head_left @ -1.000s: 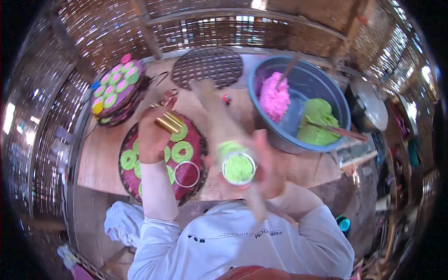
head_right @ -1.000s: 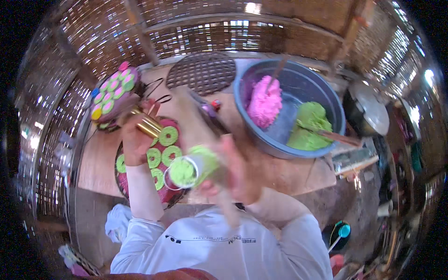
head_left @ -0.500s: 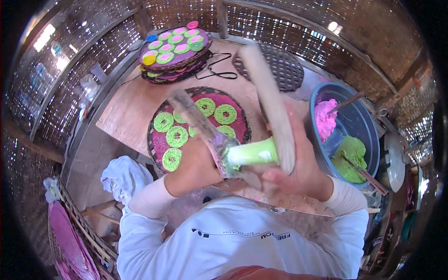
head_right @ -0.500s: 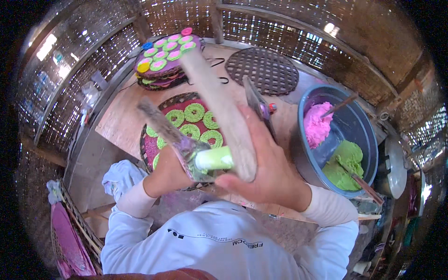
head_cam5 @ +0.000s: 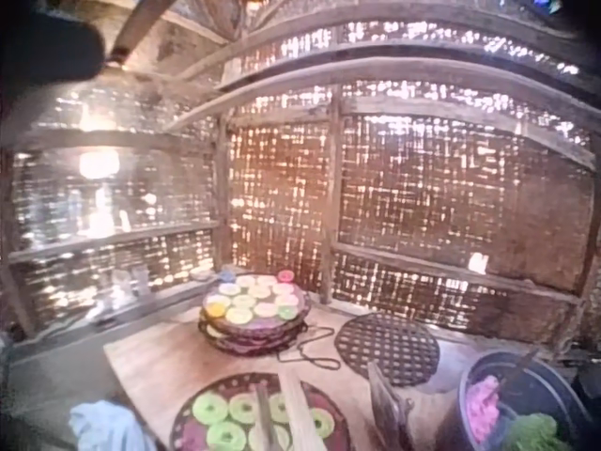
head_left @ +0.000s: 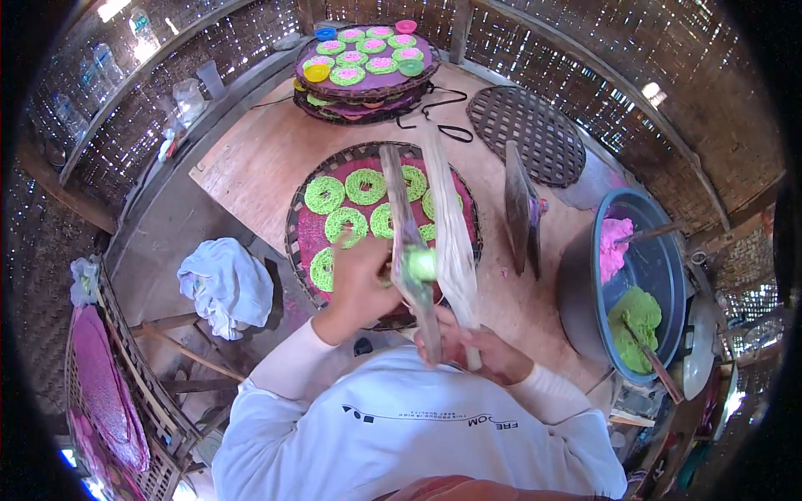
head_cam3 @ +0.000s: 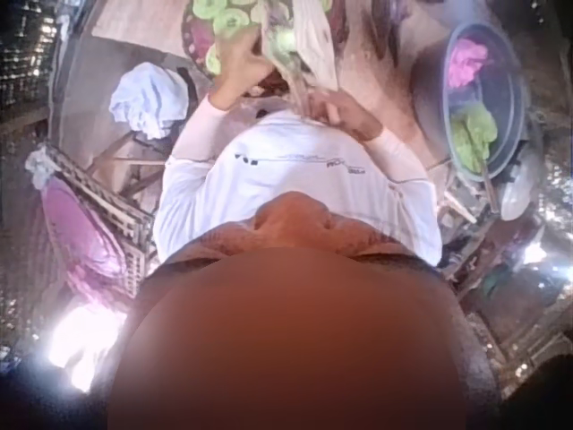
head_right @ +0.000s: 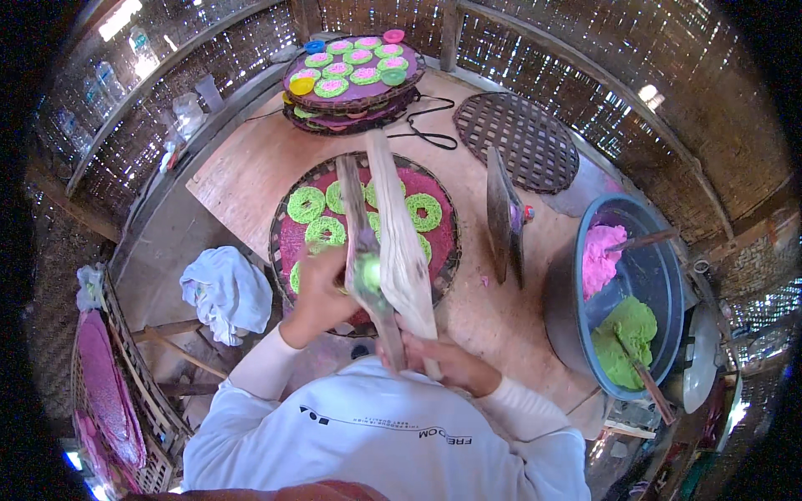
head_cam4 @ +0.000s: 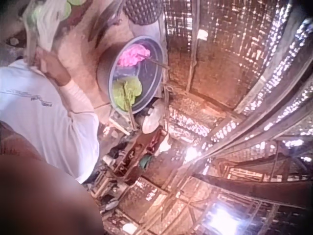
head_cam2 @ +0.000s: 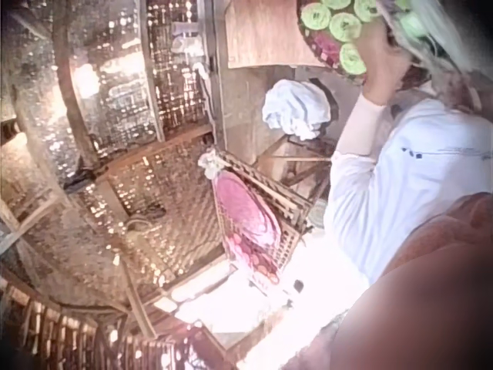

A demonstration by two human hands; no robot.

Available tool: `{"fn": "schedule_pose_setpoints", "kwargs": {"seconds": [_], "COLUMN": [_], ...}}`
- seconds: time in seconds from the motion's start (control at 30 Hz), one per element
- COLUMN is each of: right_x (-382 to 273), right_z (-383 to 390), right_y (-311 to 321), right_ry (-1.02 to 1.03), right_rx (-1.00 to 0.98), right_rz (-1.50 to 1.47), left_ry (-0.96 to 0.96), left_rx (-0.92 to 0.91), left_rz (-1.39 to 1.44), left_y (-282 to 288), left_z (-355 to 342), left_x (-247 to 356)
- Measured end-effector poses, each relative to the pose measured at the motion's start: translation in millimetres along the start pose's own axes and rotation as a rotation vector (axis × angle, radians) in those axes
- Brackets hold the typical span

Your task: The person scoops green and pink dough from a large basin and fills a wooden mold to form ring-shaped cakes. They press the dough into the mold, then invert it onto a woven tray to release the finished pieces. The process repeats with alternating colors, stacking the completed cakes on the tray.

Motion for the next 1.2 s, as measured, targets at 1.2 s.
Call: {"fn": "schedule_pose_setpoints", "kwargs": {"seconds": [1.2], "right_x": [-88], "right_z": [13], "right_y": [13], "right_ry": [0.396], "right_rx": [0.565], "right_rz": [0.572], "left_ry": [0.311], "left_rx": [0.269], "left_rz": [0.274], "left_y": [82], "left_z": [-30], "left_x": [-167]}}
Point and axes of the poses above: each hand's wrist, its own z-axis away from the middle knuckle, its own y-axis out of the back of the hand, x = y × z, the point moved 7 cm from there along -z, towards the middle knuckle, and after that the axes turned 5 degrees about z, right-handed, at the moved point
